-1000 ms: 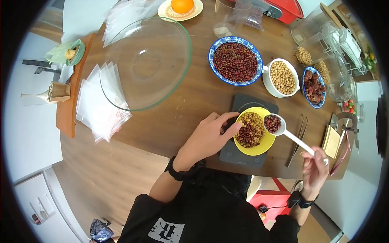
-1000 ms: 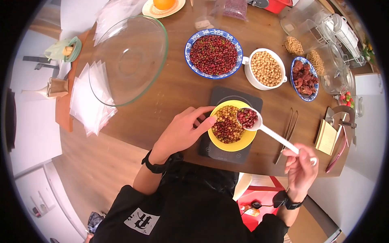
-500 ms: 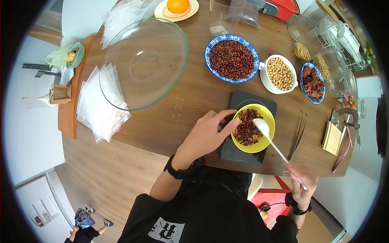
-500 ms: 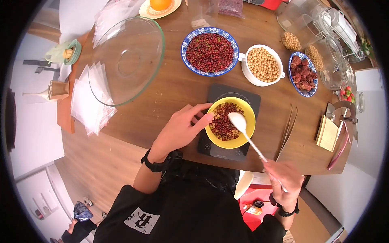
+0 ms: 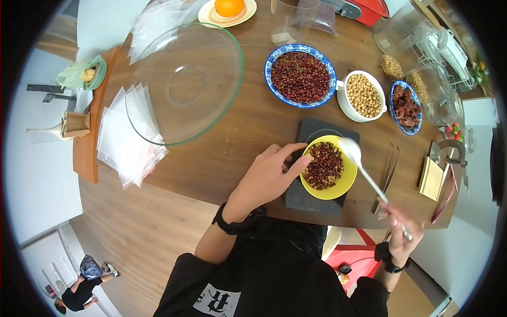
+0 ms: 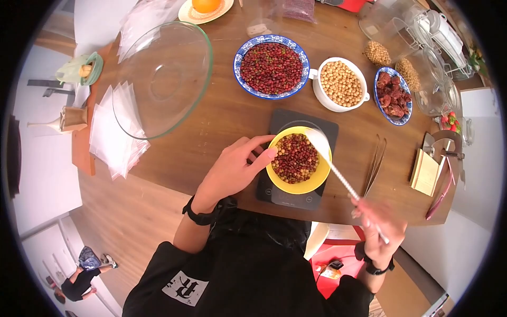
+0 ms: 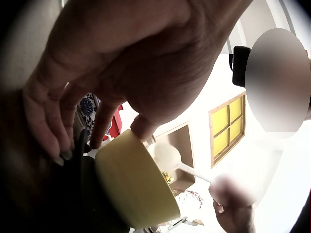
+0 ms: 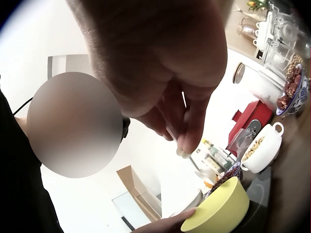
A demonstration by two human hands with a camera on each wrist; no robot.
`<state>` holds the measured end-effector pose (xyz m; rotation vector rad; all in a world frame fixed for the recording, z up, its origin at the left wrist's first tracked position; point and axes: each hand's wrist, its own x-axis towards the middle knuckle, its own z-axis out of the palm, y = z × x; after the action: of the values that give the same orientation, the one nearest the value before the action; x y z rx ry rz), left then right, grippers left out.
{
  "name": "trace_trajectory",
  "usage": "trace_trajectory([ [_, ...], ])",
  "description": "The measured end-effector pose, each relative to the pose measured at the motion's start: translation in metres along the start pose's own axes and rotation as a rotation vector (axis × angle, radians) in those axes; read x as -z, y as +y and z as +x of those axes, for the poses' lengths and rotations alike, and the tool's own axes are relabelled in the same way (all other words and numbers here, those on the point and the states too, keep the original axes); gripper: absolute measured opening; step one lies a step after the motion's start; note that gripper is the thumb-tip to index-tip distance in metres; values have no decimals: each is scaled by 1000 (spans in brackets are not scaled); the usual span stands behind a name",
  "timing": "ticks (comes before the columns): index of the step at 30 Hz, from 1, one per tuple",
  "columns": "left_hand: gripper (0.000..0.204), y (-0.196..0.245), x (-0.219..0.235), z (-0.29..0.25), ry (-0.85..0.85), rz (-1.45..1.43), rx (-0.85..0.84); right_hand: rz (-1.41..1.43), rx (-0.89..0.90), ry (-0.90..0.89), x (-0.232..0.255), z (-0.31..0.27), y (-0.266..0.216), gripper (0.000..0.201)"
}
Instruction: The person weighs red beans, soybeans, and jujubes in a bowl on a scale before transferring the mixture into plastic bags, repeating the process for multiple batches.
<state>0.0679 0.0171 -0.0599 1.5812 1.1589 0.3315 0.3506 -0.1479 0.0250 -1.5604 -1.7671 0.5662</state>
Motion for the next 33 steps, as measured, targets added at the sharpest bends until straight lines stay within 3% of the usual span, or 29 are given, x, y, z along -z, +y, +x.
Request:
trace_trajectory([
  [2,51,2,-1,1,-4,2,0,244,-61,199,-8,18,6,26],
  [4,51,0,0,1,-3,16,5,325,-114,233,-15,47,11,28],
  [12,50,-1,-1,-1,10,-1,-8,348,-149,169,-53,131,36,29],
  [16,53,-1,-2,-1,11,-67,6,439,-199,118,-66,138,44,30],
  [24,49,-3,0,0,-2,-9,-10,839,-396,271,-70,143,74,35],
  [33,50,-2,1,0,-6,-1,-11,1088,-568,384,-33,110,64,39],
])
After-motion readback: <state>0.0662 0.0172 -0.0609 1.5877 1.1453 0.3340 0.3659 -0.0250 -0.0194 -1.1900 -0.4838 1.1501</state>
